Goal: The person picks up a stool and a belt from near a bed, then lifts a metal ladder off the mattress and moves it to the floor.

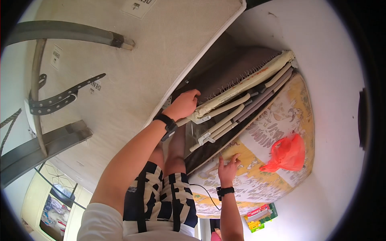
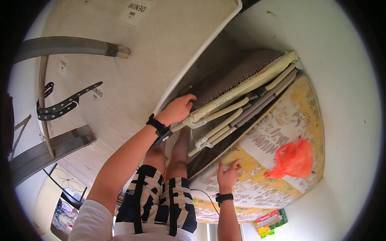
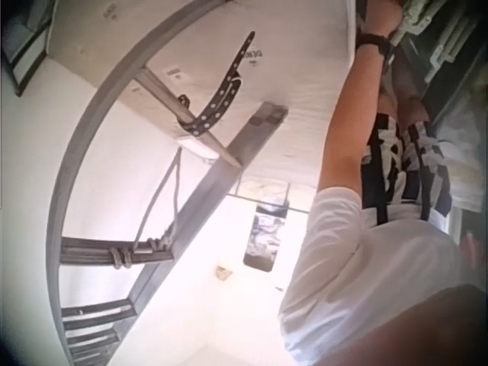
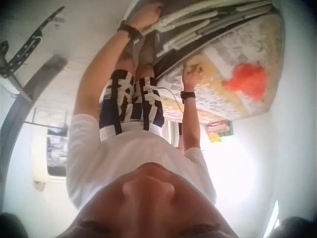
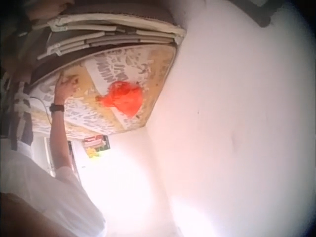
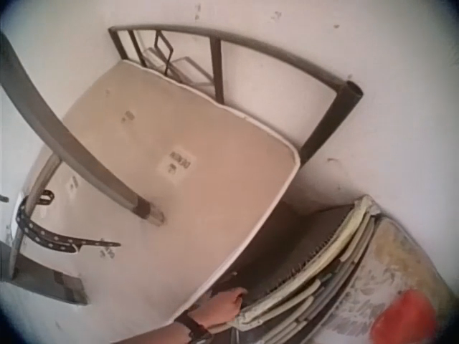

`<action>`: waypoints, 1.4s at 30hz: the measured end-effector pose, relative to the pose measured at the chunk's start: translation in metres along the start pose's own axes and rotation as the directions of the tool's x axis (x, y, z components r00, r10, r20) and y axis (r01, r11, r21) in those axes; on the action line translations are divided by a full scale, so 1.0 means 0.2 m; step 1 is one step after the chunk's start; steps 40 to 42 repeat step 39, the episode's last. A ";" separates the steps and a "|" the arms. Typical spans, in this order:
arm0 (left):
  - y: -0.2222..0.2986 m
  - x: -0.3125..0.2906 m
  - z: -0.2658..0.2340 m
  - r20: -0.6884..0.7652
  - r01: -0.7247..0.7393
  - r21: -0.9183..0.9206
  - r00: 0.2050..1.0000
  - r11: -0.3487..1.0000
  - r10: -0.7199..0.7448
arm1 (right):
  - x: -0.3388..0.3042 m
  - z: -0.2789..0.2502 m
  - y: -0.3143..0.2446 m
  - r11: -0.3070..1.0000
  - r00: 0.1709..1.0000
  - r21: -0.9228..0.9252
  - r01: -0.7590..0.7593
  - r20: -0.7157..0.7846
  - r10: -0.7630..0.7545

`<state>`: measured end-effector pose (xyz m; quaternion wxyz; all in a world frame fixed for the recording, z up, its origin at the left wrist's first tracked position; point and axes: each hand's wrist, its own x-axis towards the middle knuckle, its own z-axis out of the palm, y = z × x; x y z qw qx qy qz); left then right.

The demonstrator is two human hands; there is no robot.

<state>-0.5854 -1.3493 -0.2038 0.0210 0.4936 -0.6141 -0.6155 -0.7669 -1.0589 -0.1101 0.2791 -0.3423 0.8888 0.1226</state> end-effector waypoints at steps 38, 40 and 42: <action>1.19 -1.06 0.19 0.514 -0.102 0.340 0.852 0.935 -0.094 | 0.49 -0.53 0.86 0.396 0.796 0.916 -0.063 -0.194 0.574; 1.31 -1.08 0.25 0.529 -0.142 0.428 0.840 0.893 -0.119 | 0.48 -0.49 0.86 0.332 0.770 0.943 0.007 -0.217 0.600; 1.31 -1.08 0.25 0.529 -0.142 0.428 0.840 0.893 -0.119 | 0.48 -0.49 0.86 0.332 0.770 0.943 0.007 -0.217 0.600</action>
